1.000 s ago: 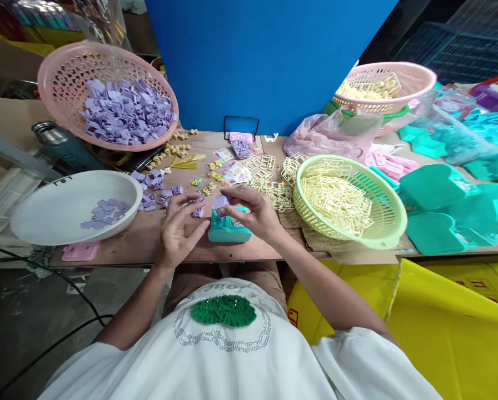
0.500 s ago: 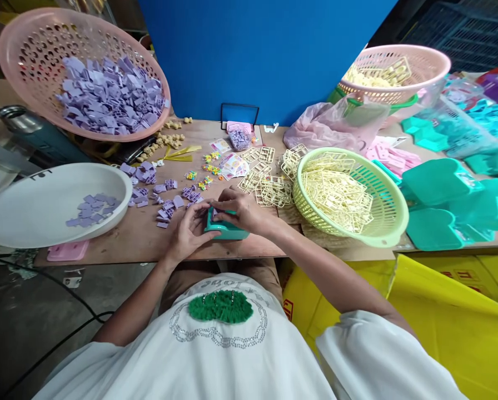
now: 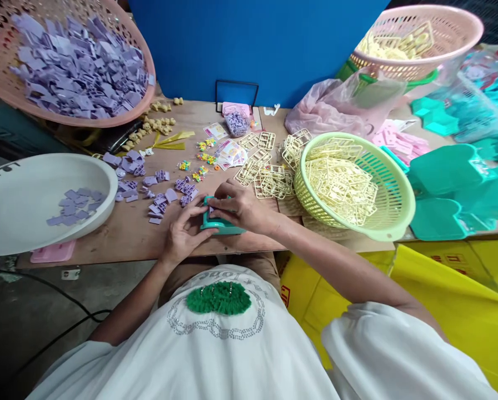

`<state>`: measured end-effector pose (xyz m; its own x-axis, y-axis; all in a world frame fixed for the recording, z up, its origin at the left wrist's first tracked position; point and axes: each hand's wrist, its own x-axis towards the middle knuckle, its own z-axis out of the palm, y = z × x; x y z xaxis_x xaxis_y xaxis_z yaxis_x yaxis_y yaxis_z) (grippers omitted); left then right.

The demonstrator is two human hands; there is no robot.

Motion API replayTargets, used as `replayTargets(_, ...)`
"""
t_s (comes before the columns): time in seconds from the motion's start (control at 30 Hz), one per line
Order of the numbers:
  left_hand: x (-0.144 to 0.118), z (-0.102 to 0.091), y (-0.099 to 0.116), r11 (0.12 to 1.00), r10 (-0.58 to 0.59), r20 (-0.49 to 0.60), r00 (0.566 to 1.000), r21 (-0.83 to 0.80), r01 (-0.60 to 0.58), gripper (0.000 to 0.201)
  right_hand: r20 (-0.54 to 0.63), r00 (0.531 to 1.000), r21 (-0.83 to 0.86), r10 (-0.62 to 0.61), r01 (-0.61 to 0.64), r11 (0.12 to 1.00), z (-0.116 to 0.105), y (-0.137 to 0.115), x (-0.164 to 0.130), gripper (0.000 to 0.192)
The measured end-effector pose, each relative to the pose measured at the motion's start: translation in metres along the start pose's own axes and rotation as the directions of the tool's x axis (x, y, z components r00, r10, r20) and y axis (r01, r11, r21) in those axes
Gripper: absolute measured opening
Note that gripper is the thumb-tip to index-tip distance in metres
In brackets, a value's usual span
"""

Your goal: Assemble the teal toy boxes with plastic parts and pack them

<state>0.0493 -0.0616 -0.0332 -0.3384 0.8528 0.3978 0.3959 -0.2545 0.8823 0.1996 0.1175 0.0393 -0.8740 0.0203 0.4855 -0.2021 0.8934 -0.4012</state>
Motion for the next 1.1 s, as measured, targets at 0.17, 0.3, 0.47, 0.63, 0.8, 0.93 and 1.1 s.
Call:
replayTargets(0.17, -0.001, 0.003, 0.004, 0.998, -0.063, -0.013, 0.998, -0.032, 0.063, 0.051, 0.149, 0.986, 0.033, -0.073, 0.069, 0.997, -0.015, 0.002, 0.015, 0.041)
replayTargets(0.3, -0.001, 0.003, 0.006, 0.996, -0.084, 0.005, 0.996, -0.030, 0.084, 0.049, 0.158, 0.986, 0.078, -0.050, 0.037, 0.996, -0.015, 0.007, 0.016, 0.040)
replayTargets(0.47, -0.002, 0.001, 0.007, 0.993, -0.119, 0.018, 0.993, -0.019, 0.120, 0.049, 0.210, 0.977, 0.143, -0.023, -0.007, 0.990, -0.014, 0.011, 0.018, 0.041)
replayTargets(0.63, -0.001, -0.001, 0.007, 0.991, -0.133, 0.026, 0.991, -0.018, 0.134, 0.051, 0.281, 0.957, 0.106, -0.078, 0.050, 0.993, -0.020, 0.010, 0.026, 0.036)
replayTargets(0.8, -0.001, 0.000, 0.009, 0.985, -0.171, 0.050, 0.984, -0.027, 0.173, 0.053, 0.254, 0.965, 0.155, 0.062, -0.104, 0.982, -0.020, 0.004, 0.021, 0.037)
replayTargets(0.93, -0.002, 0.000, 0.009, 0.983, -0.178, 0.043, 0.983, -0.030, 0.179, 0.054, 0.235, 0.970, 0.102, 0.063, -0.089, 0.991, -0.017, -0.001, 0.020, 0.041)
replayTargets(1.1, -0.001, 0.001, 0.005, 0.983, -0.179, 0.040, 0.983, -0.023, 0.180, 0.056, 0.211, 0.963, 0.245, 0.167, -0.218, 0.945, -0.012, 0.006, 0.019, 0.040)
